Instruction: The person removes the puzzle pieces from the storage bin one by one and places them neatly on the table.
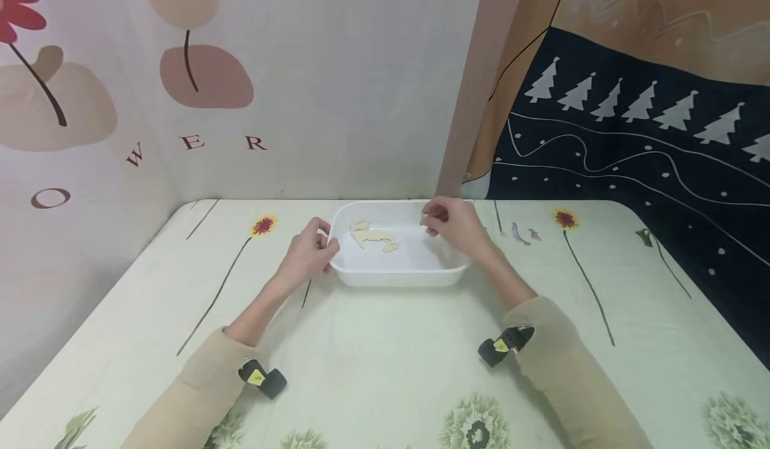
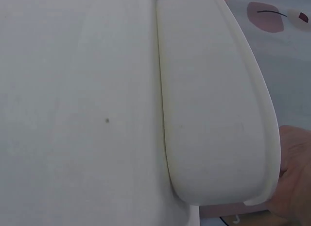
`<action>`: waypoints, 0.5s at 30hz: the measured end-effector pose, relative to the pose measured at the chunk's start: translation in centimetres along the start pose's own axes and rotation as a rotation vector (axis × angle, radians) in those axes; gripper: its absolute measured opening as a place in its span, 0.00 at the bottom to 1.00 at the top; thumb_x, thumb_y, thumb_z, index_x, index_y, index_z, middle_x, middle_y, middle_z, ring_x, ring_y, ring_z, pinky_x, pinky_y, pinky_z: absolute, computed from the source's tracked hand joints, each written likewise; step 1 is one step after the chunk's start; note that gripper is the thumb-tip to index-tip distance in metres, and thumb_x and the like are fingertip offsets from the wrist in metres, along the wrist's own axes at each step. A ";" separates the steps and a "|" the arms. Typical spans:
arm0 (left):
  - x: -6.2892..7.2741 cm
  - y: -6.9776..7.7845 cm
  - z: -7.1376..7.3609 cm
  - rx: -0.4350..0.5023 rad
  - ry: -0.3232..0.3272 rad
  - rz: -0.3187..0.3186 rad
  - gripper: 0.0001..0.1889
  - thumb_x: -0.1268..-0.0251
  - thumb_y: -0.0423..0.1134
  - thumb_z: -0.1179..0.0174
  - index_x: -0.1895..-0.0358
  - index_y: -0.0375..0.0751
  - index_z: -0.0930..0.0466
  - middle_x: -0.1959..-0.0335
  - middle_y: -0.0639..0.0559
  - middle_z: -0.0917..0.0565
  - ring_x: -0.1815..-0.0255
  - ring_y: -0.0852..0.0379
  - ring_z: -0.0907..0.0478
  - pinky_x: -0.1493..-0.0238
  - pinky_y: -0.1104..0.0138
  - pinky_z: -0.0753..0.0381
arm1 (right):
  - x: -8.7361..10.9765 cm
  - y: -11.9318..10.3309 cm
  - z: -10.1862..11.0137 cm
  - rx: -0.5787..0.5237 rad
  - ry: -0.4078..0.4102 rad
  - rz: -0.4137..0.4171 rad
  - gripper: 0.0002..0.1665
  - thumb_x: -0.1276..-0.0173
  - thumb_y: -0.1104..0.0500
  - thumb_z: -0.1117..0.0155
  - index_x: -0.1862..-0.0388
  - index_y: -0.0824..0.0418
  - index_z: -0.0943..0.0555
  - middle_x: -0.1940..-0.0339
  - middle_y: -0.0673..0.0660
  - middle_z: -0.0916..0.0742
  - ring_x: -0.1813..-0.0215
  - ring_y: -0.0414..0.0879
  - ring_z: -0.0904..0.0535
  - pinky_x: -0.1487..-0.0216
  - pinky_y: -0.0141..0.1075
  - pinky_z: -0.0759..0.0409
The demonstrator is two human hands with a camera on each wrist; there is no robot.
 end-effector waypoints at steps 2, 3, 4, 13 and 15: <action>0.0 0.0 0.0 0.000 0.001 0.000 0.15 0.27 0.35 0.46 0.43 0.32 0.32 0.72 0.47 0.27 0.78 0.54 0.24 0.76 0.69 0.25 | 0.1 0.3 0.6 -0.013 0.019 0.003 0.10 0.30 0.67 0.34 0.51 0.69 0.18 0.61 0.64 0.12 0.64 0.51 0.13 0.60 0.30 0.17; 0.0 0.0 0.0 0.001 -0.001 0.001 0.15 0.27 0.35 0.47 0.43 0.32 0.32 0.72 0.47 0.27 0.77 0.54 0.24 0.76 0.69 0.25 | 0.2 0.4 0.9 -0.017 0.029 0.012 0.09 0.29 0.66 0.35 0.52 0.69 0.18 0.61 0.65 0.12 0.64 0.52 0.13 0.60 0.31 0.17; 0.0 0.0 0.0 0.002 0.000 0.002 0.15 0.27 0.35 0.47 0.43 0.32 0.32 0.72 0.47 0.27 0.77 0.54 0.24 0.76 0.69 0.25 | 0.3 0.5 1.3 -0.020 0.039 0.017 0.09 0.29 0.66 0.35 0.53 0.69 0.17 0.61 0.66 0.12 0.64 0.52 0.13 0.60 0.32 0.16; 0.0 0.1 -0.1 0.007 0.003 0.000 0.14 0.27 0.34 0.46 0.43 0.33 0.32 0.72 0.47 0.27 0.78 0.54 0.24 0.76 0.69 0.25 | 1.6 1.8 4.5 -0.006 0.165 -0.011 0.11 0.27 0.62 0.36 0.50 0.67 0.18 0.58 0.66 0.13 0.66 0.45 0.16 0.59 0.28 0.17; 0.0 0.1 -0.1 0.005 0.005 -0.001 0.14 0.27 0.34 0.46 0.43 0.33 0.32 0.72 0.47 0.27 0.78 0.54 0.24 0.76 0.69 0.25 | 1.8 2.2 5.0 -0.002 0.175 -0.029 0.12 0.26 0.62 0.37 0.49 0.67 0.18 0.58 0.65 0.13 0.66 0.44 0.17 0.59 0.28 0.17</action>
Point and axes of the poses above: each hand's wrist, its own x-axis away from the middle knuckle, its own z-axis out of the back of the hand, y = z × x, the point moved 2 cm from there along -x, towards the middle knuckle
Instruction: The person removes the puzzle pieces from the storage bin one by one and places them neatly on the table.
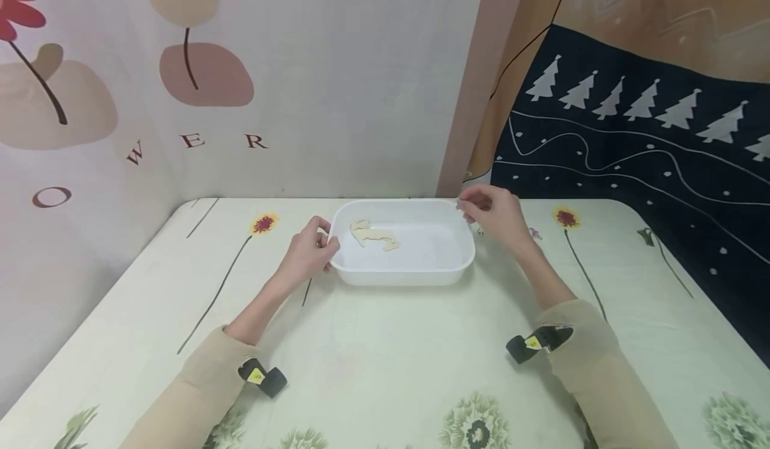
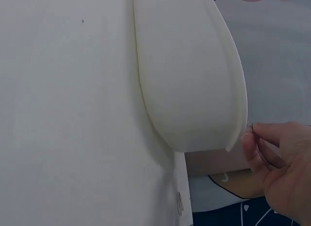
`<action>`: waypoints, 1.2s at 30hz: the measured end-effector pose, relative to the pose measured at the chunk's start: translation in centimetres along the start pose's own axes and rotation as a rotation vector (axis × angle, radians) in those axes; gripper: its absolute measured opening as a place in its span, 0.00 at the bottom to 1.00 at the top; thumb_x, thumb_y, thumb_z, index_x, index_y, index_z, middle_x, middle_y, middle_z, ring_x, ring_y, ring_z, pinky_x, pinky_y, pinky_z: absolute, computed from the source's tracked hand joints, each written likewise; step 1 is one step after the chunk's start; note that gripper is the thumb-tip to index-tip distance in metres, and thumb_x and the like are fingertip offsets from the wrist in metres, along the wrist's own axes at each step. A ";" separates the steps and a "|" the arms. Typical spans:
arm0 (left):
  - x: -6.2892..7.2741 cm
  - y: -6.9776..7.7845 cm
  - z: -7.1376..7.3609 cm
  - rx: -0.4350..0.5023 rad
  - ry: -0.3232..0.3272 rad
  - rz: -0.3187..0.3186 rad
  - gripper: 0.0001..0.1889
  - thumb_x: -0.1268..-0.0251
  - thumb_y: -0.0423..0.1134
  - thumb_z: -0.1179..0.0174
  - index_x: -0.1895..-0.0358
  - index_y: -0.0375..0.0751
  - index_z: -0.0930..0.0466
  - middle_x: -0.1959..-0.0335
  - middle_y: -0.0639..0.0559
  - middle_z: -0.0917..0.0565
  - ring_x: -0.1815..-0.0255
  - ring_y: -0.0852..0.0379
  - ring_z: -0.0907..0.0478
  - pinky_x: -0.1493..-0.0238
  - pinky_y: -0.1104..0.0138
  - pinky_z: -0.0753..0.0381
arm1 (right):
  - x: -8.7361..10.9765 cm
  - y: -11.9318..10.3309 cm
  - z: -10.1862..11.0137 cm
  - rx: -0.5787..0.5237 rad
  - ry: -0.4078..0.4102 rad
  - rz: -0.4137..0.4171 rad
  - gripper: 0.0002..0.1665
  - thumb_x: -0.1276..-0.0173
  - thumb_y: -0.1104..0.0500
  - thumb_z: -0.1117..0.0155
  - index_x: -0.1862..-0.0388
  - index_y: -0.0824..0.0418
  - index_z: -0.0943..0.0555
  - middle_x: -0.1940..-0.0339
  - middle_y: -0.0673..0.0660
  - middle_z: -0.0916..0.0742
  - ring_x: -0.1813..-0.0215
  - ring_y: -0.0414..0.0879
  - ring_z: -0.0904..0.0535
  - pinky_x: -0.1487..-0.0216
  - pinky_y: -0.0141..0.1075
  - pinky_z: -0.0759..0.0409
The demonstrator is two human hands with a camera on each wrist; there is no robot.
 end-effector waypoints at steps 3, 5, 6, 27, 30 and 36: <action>0.0 0.0 0.1 -0.003 -0.001 -0.009 0.14 0.27 0.34 0.47 0.44 0.33 0.33 0.72 0.47 0.27 0.78 0.54 0.24 0.76 0.69 0.24 | 0.3 0.6 0.7 0.013 0.017 -0.023 0.12 0.26 0.61 0.38 0.49 0.67 0.18 0.57 0.65 0.14 0.66 0.43 0.18 0.61 0.27 0.18; 0.0 0.0 0.1 -0.003 -0.002 -0.010 0.14 0.27 0.34 0.47 0.44 0.33 0.33 0.72 0.47 0.27 0.78 0.54 0.24 0.76 0.69 0.24 | 0.4 1.1 1.2 0.019 0.025 -0.039 0.12 0.25 0.60 0.38 0.49 0.67 0.19 0.57 0.65 0.14 0.66 0.46 0.18 0.63 0.26 0.19; 0.0 0.0 0.2 -0.002 -0.003 -0.008 0.14 0.27 0.34 0.47 0.44 0.33 0.33 0.72 0.47 0.27 0.78 0.54 0.24 0.76 0.69 0.24 | 0.5 1.4 1.4 0.022 0.026 -0.048 0.13 0.25 0.60 0.38 0.49 0.67 0.19 0.57 0.65 0.14 0.66 0.47 0.18 0.63 0.26 0.19; 0.0 -0.1 0.1 0.012 -0.014 -0.004 0.13 0.27 0.34 0.47 0.45 0.34 0.33 0.73 0.47 0.28 0.78 0.54 0.24 0.75 0.68 0.23 | 1.8 9.5 6.3 0.154 0.052 -0.229 0.17 0.24 0.56 0.40 0.52 0.71 0.22 0.65 0.60 0.13 0.72 0.34 0.19 0.69 0.22 0.23; 0.0 -0.2 0.1 0.011 -0.013 -0.007 0.13 0.27 0.34 0.47 0.45 0.34 0.33 0.73 0.47 0.28 0.78 0.54 0.24 0.75 0.68 0.23 | 2.1 10.3 7.0 0.174 0.041 -0.248 0.16 0.24 0.58 0.41 0.53 0.72 0.21 0.67 0.58 0.14 0.73 0.32 0.20 0.70 0.24 0.24; 0.0 -0.2 0.1 0.012 -0.013 -0.005 0.14 0.27 0.34 0.47 0.44 0.33 0.33 0.73 0.47 0.27 0.77 0.54 0.23 0.75 0.69 0.23 | 2.8 11.4 7.8 0.230 0.017 -0.313 0.16 0.24 0.59 0.44 0.53 0.74 0.22 0.67 0.60 0.16 0.73 0.36 0.22 0.73 0.27 0.25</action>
Point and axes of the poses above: each hand's wrist, its own x-axis away from the middle knuckle, its own z-axis out of the back of the hand, y = z × x, the point moved 2 cm from there along -x, towards the middle knuckle
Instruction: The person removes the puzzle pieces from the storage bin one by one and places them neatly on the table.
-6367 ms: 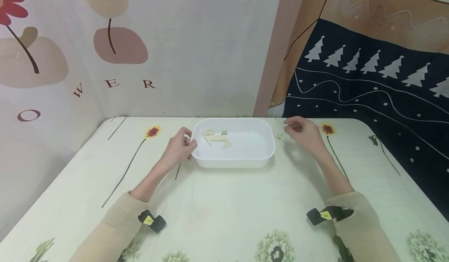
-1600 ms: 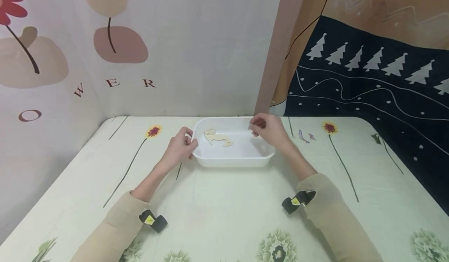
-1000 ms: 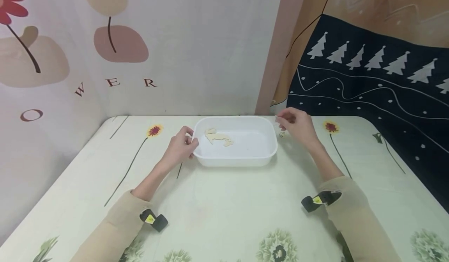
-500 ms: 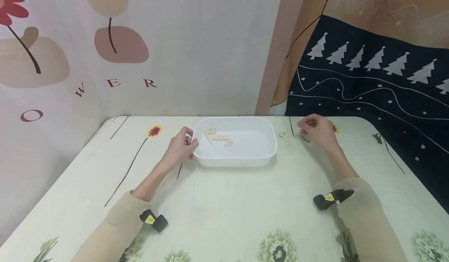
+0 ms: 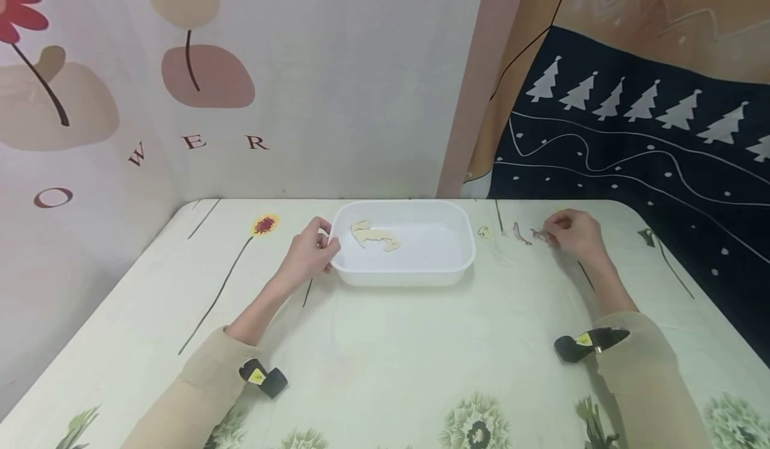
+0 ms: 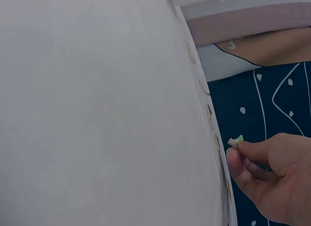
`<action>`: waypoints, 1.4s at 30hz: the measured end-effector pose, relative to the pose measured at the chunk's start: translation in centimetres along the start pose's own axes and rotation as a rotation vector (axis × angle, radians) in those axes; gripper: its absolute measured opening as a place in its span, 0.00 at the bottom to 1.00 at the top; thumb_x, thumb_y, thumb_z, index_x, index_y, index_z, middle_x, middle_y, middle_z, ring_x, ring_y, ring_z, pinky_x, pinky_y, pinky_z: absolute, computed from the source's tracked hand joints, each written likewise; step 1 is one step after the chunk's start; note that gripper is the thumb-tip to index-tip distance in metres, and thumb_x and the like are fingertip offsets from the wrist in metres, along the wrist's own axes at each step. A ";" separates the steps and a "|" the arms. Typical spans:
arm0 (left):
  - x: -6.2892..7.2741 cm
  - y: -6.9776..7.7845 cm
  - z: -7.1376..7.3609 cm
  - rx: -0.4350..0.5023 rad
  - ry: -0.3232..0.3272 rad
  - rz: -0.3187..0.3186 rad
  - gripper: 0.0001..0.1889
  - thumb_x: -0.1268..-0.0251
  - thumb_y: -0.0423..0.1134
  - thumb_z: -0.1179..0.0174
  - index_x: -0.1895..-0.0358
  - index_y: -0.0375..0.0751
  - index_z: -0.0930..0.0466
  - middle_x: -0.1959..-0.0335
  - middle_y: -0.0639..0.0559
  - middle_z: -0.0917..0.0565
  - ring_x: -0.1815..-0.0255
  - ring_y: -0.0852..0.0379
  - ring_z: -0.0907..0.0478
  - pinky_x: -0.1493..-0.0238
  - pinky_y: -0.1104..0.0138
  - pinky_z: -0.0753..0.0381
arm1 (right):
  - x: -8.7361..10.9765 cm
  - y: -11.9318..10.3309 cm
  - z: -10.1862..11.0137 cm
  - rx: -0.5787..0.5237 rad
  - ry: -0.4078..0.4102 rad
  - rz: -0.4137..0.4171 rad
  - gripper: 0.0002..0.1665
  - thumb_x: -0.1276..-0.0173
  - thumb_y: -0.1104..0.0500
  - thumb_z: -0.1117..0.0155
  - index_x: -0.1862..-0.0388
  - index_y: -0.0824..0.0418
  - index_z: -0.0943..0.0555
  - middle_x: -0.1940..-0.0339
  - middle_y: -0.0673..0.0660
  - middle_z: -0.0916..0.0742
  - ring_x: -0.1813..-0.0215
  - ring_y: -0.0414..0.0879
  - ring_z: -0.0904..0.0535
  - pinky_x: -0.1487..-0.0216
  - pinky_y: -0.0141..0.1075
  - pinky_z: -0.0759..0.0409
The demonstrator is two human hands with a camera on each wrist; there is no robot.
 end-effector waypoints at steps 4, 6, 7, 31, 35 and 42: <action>0.0 0.0 0.0 -0.002 0.001 0.005 0.14 0.27 0.35 0.47 0.44 0.33 0.33 0.73 0.47 0.27 0.77 0.54 0.23 0.75 0.69 0.23 | 0.2 0.5 0.1 -0.007 -0.010 -0.051 0.16 0.24 0.61 0.44 0.51 0.76 0.23 0.65 0.62 0.16 0.73 0.37 0.21 0.74 0.27 0.23; 0.0 0.1 0.0 -0.004 0.001 0.002 0.14 0.27 0.35 0.47 0.44 0.33 0.33 0.73 0.47 0.27 0.77 0.54 0.23 0.75 0.68 0.23 | 0.2 0.6 0.2 -0.017 -0.015 -0.067 0.17 0.24 0.62 0.44 0.50 0.77 0.23 0.66 0.61 0.16 0.73 0.36 0.20 0.74 0.27 0.23; 0.0 0.1 0.0 -0.005 0.002 0.001 0.14 0.27 0.35 0.47 0.44 0.33 0.33 0.73 0.47 0.27 0.78 0.54 0.23 0.75 0.68 0.22 | 0.2 0.7 0.3 -0.016 -0.016 -0.072 0.17 0.25 0.62 0.44 0.50 0.78 0.23 0.67 0.61 0.16 0.74 0.36 0.20 0.74 0.26 0.23; 0.0 0.3 -0.1 -0.016 0.010 0.009 0.14 0.27 0.34 0.46 0.44 0.33 0.32 0.72 0.48 0.29 0.78 0.55 0.24 0.76 0.69 0.23 | -0.3 1.2 0.5 -0.006 -0.038 -0.121 0.18 0.27 0.63 0.42 0.50 0.79 0.21 0.71 0.57 0.15 0.74 0.39 0.20 0.76 0.25 0.27; 0.0 0.3 -0.1 -0.014 0.012 0.006 0.13 0.27 0.34 0.46 0.45 0.34 0.33 0.72 0.48 0.29 0.78 0.54 0.24 0.76 0.69 0.24 | -0.2 1.0 0.6 0.009 -0.029 -0.115 0.17 0.28 0.64 0.41 0.51 0.79 0.21 0.70 0.59 0.15 0.75 0.39 0.21 0.76 0.28 0.27; 0.0 0.2 -0.1 -0.004 0.015 -0.001 0.12 0.27 0.34 0.46 0.46 0.35 0.32 0.73 0.48 0.29 0.78 0.55 0.24 0.76 0.69 0.23 | -0.1 1.1 0.6 0.002 -0.019 -0.141 0.18 0.28 0.62 0.41 0.49 0.77 0.22 0.66 0.62 0.16 0.73 0.42 0.21 0.76 0.28 0.26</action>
Point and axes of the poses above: each hand's wrist, its own x-axis away from the middle knuckle, its own z-axis out of the back of the hand, y = z × x, the point moved 2 cm from there along -x, towards the middle knuckle
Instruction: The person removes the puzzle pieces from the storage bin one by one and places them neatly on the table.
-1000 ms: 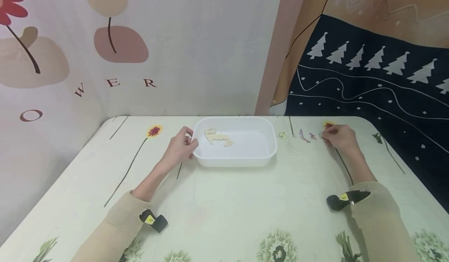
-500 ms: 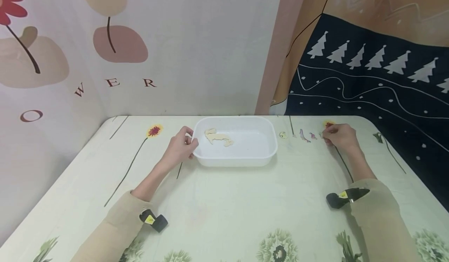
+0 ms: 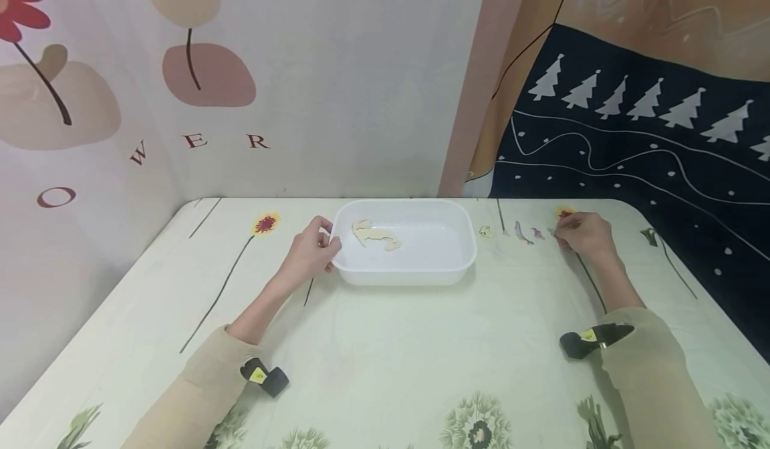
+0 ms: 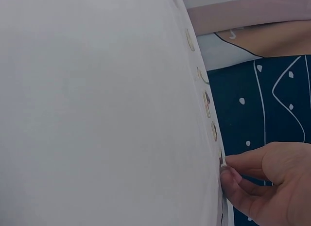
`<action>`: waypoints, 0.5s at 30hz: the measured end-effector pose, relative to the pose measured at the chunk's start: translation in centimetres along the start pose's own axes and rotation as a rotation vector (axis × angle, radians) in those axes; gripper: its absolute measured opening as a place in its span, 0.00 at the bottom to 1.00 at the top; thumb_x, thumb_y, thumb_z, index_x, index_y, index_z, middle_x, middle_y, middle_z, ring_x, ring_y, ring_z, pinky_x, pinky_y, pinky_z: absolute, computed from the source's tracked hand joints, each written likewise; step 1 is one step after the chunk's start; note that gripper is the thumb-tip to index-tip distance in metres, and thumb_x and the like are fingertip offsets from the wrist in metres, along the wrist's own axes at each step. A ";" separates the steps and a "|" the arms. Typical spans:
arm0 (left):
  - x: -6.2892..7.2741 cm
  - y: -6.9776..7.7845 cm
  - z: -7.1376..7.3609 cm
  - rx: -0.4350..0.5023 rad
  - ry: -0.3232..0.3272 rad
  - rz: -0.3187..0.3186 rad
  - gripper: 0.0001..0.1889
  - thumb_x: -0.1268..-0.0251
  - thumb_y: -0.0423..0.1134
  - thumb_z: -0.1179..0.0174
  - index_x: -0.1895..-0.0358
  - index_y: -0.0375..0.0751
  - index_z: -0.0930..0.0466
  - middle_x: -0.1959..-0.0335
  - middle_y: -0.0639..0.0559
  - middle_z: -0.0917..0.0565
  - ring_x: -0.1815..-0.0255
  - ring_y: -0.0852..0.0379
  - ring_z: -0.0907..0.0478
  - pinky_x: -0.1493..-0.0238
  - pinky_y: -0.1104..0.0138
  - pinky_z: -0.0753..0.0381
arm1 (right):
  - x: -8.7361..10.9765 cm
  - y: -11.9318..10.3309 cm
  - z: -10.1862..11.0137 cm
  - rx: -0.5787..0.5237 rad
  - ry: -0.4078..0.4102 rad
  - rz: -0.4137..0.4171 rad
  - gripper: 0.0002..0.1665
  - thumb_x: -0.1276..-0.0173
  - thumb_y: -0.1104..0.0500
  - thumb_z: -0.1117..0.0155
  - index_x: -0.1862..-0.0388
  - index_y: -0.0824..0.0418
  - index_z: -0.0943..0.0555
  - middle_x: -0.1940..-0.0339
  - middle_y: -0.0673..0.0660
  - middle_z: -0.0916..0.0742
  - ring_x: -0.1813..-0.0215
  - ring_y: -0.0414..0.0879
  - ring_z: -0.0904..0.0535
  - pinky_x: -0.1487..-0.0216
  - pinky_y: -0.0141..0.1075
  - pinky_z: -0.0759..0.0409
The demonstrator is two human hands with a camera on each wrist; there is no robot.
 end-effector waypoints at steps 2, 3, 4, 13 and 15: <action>0.0 0.0 0.0 0.003 -0.001 -0.001 0.12 0.27 0.34 0.46 0.46 0.35 0.33 0.73 0.48 0.29 0.78 0.55 0.24 0.76 0.68 0.22 | 0.1 0.0 0.1 -0.005 -0.002 0.007 0.19 0.28 0.61 0.42 0.48 0.76 0.23 0.64 0.65 0.16 0.72 0.42 0.21 0.76 0.27 0.26; 0.0 0.0 0.0 0.003 -0.002 0.000 0.13 0.27 0.34 0.46 0.46 0.35 0.33 0.73 0.48 0.29 0.78 0.55 0.24 0.76 0.68 0.22 | 0.2 0.0 0.1 -0.007 -0.003 0.011 0.19 0.28 0.61 0.42 0.47 0.76 0.24 0.62 0.66 0.16 0.71 0.42 0.21 0.76 0.27 0.25; 0.0 0.0 0.0 0.004 -0.003 -0.001 0.13 0.27 0.34 0.46 0.46 0.35 0.33 0.73 0.48 0.29 0.78 0.55 0.24 0.76 0.68 0.22 | 0.2 0.0 0.1 -0.008 -0.004 0.017 0.19 0.27 0.61 0.43 0.46 0.76 0.24 0.60 0.68 0.17 0.71 0.43 0.20 0.75 0.27 0.25; 0.0 0.0 0.0 0.003 -0.007 -0.007 0.13 0.27 0.34 0.47 0.45 0.33 0.33 0.73 0.48 0.29 0.78 0.54 0.24 0.76 0.68 0.24 | 0.5 -0.9 0.3 -0.003 0.022 0.104 0.19 0.25 0.60 0.43 0.45 0.75 0.24 0.55 0.71 0.18 0.70 0.39 0.19 0.72 0.28 0.24; 0.0 0.0 0.0 0.004 -0.007 -0.010 0.13 0.27 0.34 0.47 0.45 0.33 0.33 0.73 0.48 0.29 0.78 0.54 0.24 0.76 0.68 0.24 | 0.6 -1.3 0.4 -0.002 0.029 0.137 0.20 0.25 0.59 0.43 0.45 0.75 0.23 0.55 0.71 0.17 0.71 0.38 0.19 0.71 0.27 0.24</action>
Point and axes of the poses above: each hand's wrist, its own x-axis away from the middle knuckle, its own z-axis out of the back of the hand, y = z × x, the point moved 2 cm from there along -x, towards the middle knuckle
